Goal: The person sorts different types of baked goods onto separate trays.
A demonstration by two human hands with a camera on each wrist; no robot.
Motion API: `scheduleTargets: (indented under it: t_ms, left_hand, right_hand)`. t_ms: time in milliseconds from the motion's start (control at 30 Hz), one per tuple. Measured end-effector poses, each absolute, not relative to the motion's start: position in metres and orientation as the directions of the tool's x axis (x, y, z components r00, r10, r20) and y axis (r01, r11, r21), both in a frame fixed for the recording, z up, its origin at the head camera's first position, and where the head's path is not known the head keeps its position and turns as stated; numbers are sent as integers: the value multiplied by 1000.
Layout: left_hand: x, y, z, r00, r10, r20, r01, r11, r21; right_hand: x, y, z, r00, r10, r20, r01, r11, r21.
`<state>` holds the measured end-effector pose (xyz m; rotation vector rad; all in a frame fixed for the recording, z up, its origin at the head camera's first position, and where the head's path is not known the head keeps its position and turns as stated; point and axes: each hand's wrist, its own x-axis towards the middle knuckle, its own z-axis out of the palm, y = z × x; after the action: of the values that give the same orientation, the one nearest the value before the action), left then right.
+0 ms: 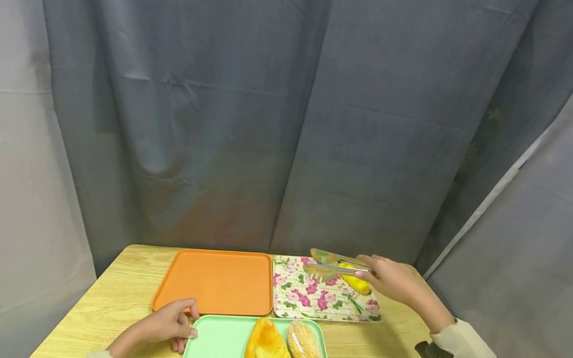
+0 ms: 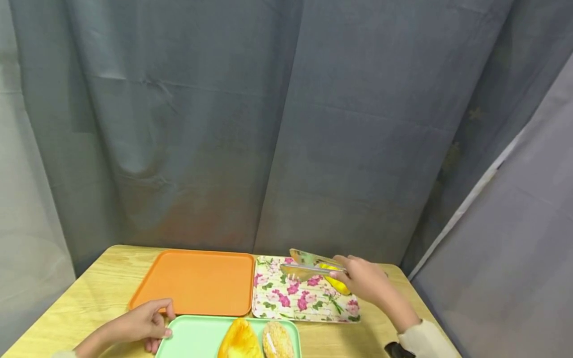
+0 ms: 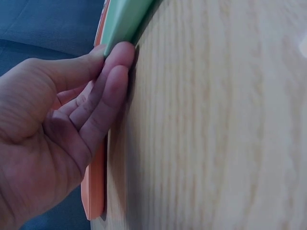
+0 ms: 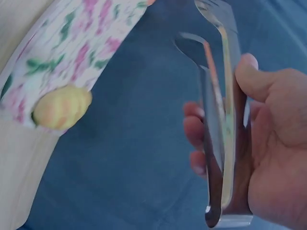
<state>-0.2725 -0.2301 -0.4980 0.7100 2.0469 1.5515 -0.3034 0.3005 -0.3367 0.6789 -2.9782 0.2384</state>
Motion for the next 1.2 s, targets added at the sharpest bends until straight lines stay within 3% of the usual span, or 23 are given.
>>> scheduleTargets:
  t_ms: [267, 467, 733, 1200]
  left_hand:
    - [-271, -230, -494, -749, 661, -35, 142, 212, 967]
    - [-272, -231, -494, -749, 662, -23, 157, 211, 965]
    - [-272, -230, -495, -744, 667, -22, 146, 195, 970]
    - [-272, -230, -500, -752, 658, -50, 110, 199, 974]
  right_hand:
    - [-278, 290, -329, -804, -595, 21, -569, 758, -318]
    - [-269, 285, -335, -797, -595, -103, -513, 757, -404]
    - [-265, 285, -348, -735, -648, -202, -450, 688, -569]
    - [-264, 290, -355, -695, -651, -305, -363, 684, -633]
